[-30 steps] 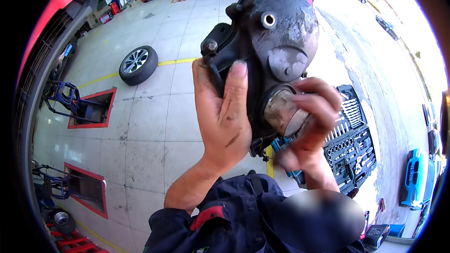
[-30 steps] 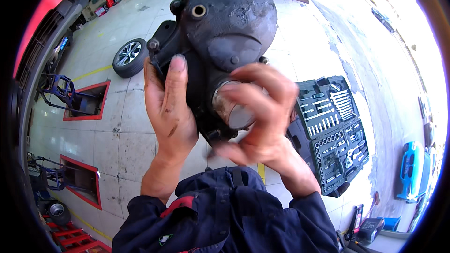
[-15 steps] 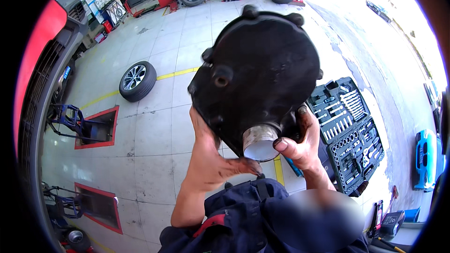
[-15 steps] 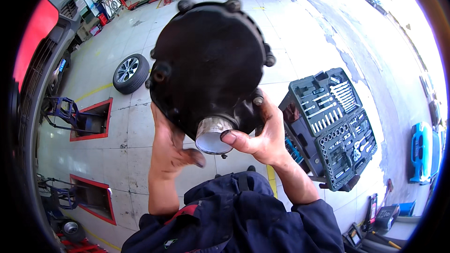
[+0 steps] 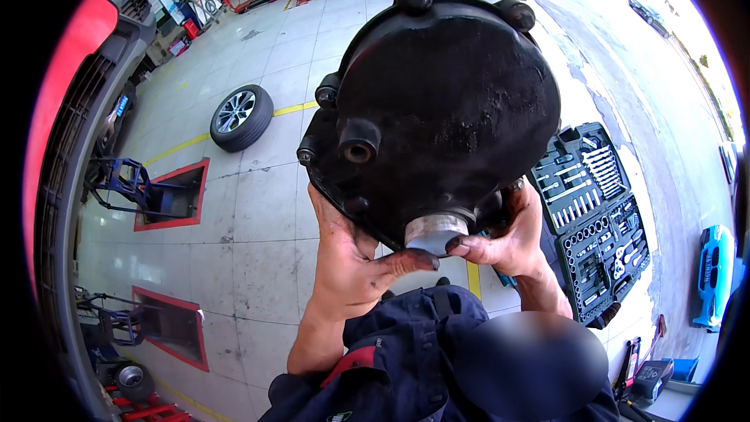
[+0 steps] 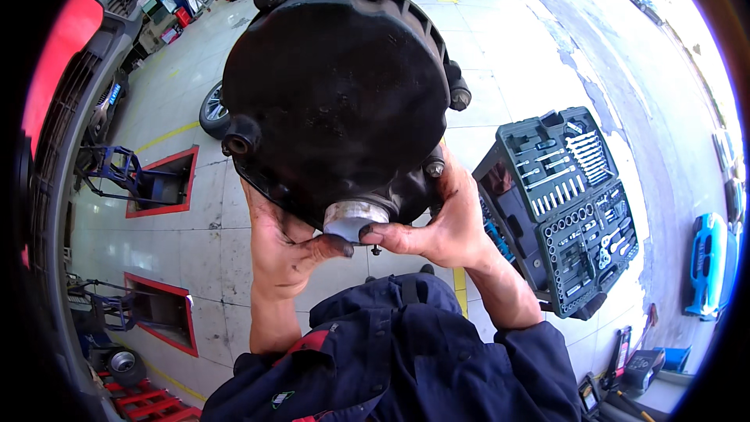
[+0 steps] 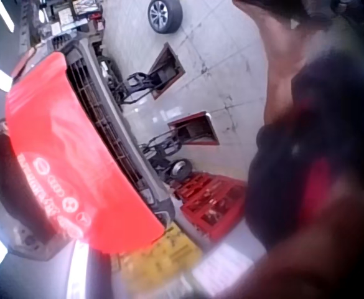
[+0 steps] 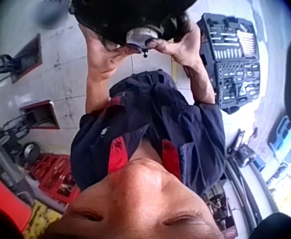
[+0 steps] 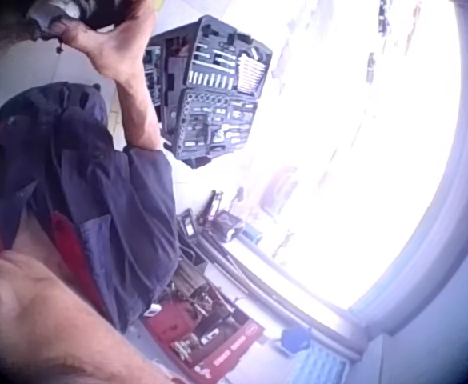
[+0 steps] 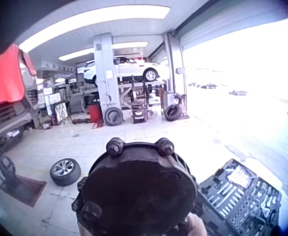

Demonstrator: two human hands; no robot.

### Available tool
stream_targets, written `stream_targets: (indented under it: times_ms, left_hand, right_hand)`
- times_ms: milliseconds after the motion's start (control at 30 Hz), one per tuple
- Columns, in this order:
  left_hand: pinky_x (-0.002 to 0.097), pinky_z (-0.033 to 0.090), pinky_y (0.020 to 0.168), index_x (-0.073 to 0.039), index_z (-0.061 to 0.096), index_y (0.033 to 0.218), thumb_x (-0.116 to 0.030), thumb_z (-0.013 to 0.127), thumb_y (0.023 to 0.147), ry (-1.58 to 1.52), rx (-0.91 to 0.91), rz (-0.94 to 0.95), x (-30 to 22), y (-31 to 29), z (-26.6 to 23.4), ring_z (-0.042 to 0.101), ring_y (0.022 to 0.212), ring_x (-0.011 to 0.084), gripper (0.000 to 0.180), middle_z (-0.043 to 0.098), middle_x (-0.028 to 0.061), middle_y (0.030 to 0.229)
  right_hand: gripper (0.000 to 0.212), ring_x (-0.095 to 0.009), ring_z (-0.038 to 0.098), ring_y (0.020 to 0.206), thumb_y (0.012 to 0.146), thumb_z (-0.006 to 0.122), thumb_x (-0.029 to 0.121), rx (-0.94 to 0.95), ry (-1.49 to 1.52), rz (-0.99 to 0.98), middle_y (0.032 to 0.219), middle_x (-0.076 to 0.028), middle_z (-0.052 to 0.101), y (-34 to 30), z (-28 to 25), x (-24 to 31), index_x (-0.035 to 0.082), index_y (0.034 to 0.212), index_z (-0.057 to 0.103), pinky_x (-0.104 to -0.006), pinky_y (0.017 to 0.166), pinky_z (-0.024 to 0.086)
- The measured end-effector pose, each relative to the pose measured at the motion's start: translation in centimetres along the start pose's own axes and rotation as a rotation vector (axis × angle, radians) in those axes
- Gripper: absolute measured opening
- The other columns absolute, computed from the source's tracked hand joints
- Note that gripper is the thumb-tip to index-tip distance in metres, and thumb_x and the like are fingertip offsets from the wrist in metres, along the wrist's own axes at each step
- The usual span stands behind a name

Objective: The person removes an oil filter from the underside of a vehicle, cleans the filter housing, and installs a new oil filter. The person then reattaches the housing cover and secures it with bolts.

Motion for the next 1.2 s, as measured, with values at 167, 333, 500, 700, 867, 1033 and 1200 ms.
stream_targets:
  times_ms: [167, 333, 500, 700, 867, 1033, 1200]
  left_hand:
    - [0.0369, 0.050, 0.104, -0.010, 0.010, 0.148, 0.007, 0.085, 0.070, 0.028, -0.008, -0.061, 0.0, 0.2, 0.0, 0.055, 0.126, 0.0269, 0.110, 0.039, 0.0162, 0.142]
    - [0.0361, 0.054, 0.099, -0.008, 0.013, 0.147, 0.006, 0.083, 0.074, 0.071, -0.021, 0.042, 0.2, 0.5, 0.0, 0.059, 0.120, 0.0259, 0.102, 0.043, 0.0159, 0.137]
    - [0.0360, 0.052, 0.101, -0.006, 0.015, 0.146, 0.005, 0.082, 0.077, 0.053, -0.035, 0.055, 0.1, 1.1, 0.5, 0.057, 0.122, 0.0244, 0.097, 0.043, 0.0147, 0.137]
    - [0.0340, 0.051, 0.101, -0.007, 0.017, 0.145, 0.005, 0.080, 0.079, 0.031, -0.093, 0.083, 0.2, 1.3, 0.7, 0.056, 0.122, 0.0234, 0.092, 0.043, 0.0140, 0.137]
    - [0.0329, 0.051, 0.101, -0.006, 0.018, 0.145, 0.005, 0.080, 0.080, 0.036, -0.122, 0.076, 0.0, 1.5, 0.8, 0.056, 0.122, 0.0224, 0.090, 0.043, 0.0131, 0.137]
    - [0.0327, 0.048, 0.102, -0.006, 0.020, 0.145, 0.006, 0.079, 0.080, 0.047, -0.118, 0.083, -0.1, 1.3, 0.7, 0.054, 0.123, 0.0219, 0.089, 0.043, 0.0128, 0.138]
    - [0.0342, 0.044, 0.106, -0.006, 0.018, 0.149, 0.002, 0.075, 0.086, -0.094, -0.130, 0.059, -0.4, 1.1, 0.5, 0.052, 0.126, 0.0229, 0.085, 0.043, 0.0140, 0.141]
  right_hand:
    - [0.078, -0.014, 0.059, 0.111, 0.069, 0.092, 0.011, 0.006, -0.016, -0.028, 0.119, -0.007, 0.064, 0.6, 0.1, 0.4, -0.002, 0.133, 0.050, -0.0294, 0.099, 0.045]
    - [0.073, -0.012, 0.060, 0.107, 0.073, 0.091, 0.009, -0.013, 0.002, -0.004, 0.117, -0.006, 0.066, 0.5, -0.1, -0.1, -0.002, 0.132, 0.050, -0.0286, 0.096, 0.047]
    - [0.069, -0.011, 0.060, 0.105, 0.075, 0.089, 0.007, -0.024, 0.008, 0.018, 0.115, -0.005, 0.066, 0.8, -0.1, 0.0, -0.002, 0.131, 0.051, -0.0274, 0.093, 0.048]
    - [0.063, -0.010, 0.060, 0.101, 0.075, 0.086, 0.005, -0.031, -0.001, 0.044, 0.113, -0.005, 0.066, 1.1, -0.1, 0.1, -0.002, 0.129, 0.052, -0.0264, 0.089, 0.049]
    - [0.058, -0.009, 0.061, 0.097, 0.076, 0.085, 0.006, -0.026, -0.040, 0.050, 0.108, -0.003, 0.067, 1.5, 0.1, 0.4, -0.002, 0.125, 0.055, -0.0252, 0.087, 0.050]
    - [0.056, -0.008, 0.062, 0.095, 0.077, 0.086, 0.009, -0.047, -0.030, 0.078, 0.106, -0.003, 0.068, 1.7, 0.4, 0.7, -0.002, 0.124, 0.056, -0.0236, 0.085, 0.051]
    - [0.061, -0.009, 0.062, 0.099, 0.079, 0.088, 0.016, -0.079, 0.054, 0.174, 0.110, -0.004, 0.068, 1.9, 0.5, 0.8, -0.003, 0.126, 0.055, -0.0255, 0.088, 0.051]
Point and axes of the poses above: each hand's wrist, its own y-axis towards the middle knuckle, its own z-axis out of the palm, x = y × z, the point moved 5 cm from there along y, towards the middle knuckle
